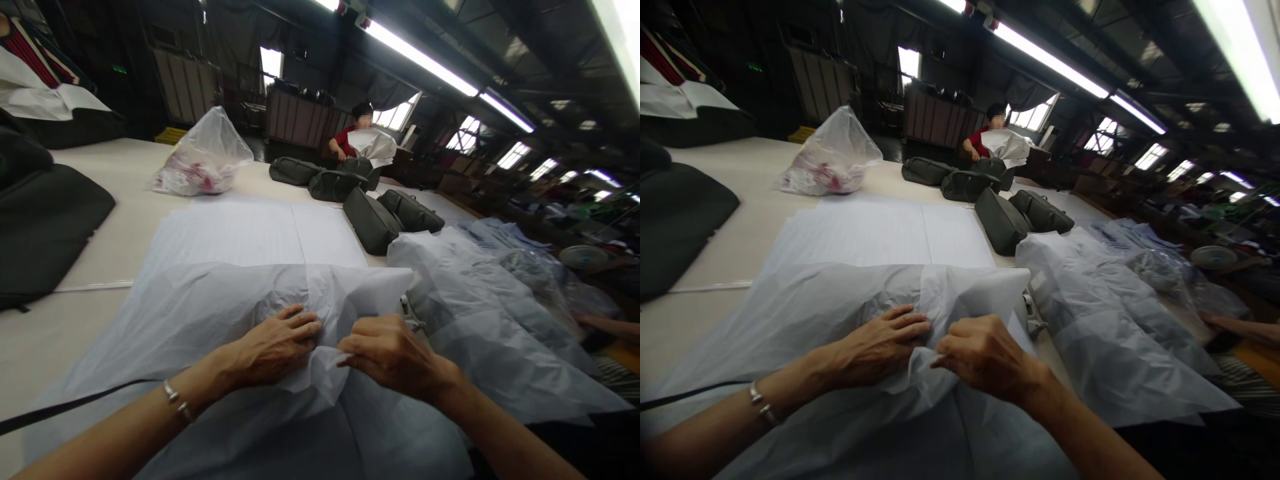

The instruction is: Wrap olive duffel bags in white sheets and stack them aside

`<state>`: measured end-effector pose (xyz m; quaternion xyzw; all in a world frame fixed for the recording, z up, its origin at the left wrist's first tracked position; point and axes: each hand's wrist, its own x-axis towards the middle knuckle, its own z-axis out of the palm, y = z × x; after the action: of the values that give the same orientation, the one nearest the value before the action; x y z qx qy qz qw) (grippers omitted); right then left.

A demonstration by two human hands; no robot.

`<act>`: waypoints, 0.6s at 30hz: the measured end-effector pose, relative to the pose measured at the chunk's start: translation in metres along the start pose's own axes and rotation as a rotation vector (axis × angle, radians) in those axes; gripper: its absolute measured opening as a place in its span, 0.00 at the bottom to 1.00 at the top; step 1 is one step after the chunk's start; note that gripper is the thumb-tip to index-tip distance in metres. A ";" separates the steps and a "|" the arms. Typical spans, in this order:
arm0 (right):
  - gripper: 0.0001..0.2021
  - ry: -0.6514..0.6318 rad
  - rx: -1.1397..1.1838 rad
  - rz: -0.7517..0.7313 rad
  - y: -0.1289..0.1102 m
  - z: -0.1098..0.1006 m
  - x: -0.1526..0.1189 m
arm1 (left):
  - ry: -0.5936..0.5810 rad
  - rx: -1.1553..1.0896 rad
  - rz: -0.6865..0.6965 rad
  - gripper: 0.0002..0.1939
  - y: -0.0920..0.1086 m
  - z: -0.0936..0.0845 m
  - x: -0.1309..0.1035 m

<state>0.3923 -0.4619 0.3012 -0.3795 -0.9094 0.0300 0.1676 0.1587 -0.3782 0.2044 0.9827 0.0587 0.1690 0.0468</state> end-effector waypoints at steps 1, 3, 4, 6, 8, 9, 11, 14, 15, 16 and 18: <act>0.13 0.003 0.013 0.009 0.008 0.002 0.005 | 0.001 0.000 0.005 0.07 0.000 0.001 0.001; 0.12 0.008 0.052 0.032 0.026 0.007 0.017 | 0.003 -0.036 -0.001 0.06 0.000 -0.002 0.002; 0.11 0.009 0.083 0.050 0.036 0.011 0.023 | 0.003 -0.078 -0.021 0.07 0.000 -0.005 0.003; 0.10 0.008 0.170 0.114 0.055 0.018 0.034 | -0.010 -0.206 -0.096 0.08 0.001 -0.015 0.004; 0.10 0.002 0.267 0.210 0.072 0.025 0.043 | -0.038 -0.342 -0.214 0.10 0.001 -0.026 0.006; 0.10 -0.008 0.313 0.264 0.080 0.029 0.046 | -0.054 -0.396 -0.281 0.12 0.002 -0.031 0.007; 0.11 -0.050 0.385 0.376 0.093 0.036 0.051 | -0.066 -0.454 -0.408 0.19 0.002 -0.037 0.009; 0.14 -0.129 0.474 0.547 0.107 0.044 0.054 | -0.046 -0.452 -0.573 0.18 0.004 -0.036 0.010; 0.16 -0.147 0.508 0.597 0.111 0.047 0.055 | -0.031 -0.438 -0.620 0.14 0.006 -0.035 0.008; 0.16 -0.160 0.545 0.639 0.114 0.049 0.054 | -0.021 -0.417 -0.666 0.11 0.007 -0.034 0.006; 0.17 -0.186 0.622 0.700 0.119 0.052 0.054 | -0.043 -0.365 -0.745 0.14 0.010 -0.033 -0.004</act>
<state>0.4211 -0.3356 0.2452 -0.5908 -0.6858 0.3890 0.1710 0.1447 -0.3862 0.2354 0.8731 0.3786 0.1275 0.2795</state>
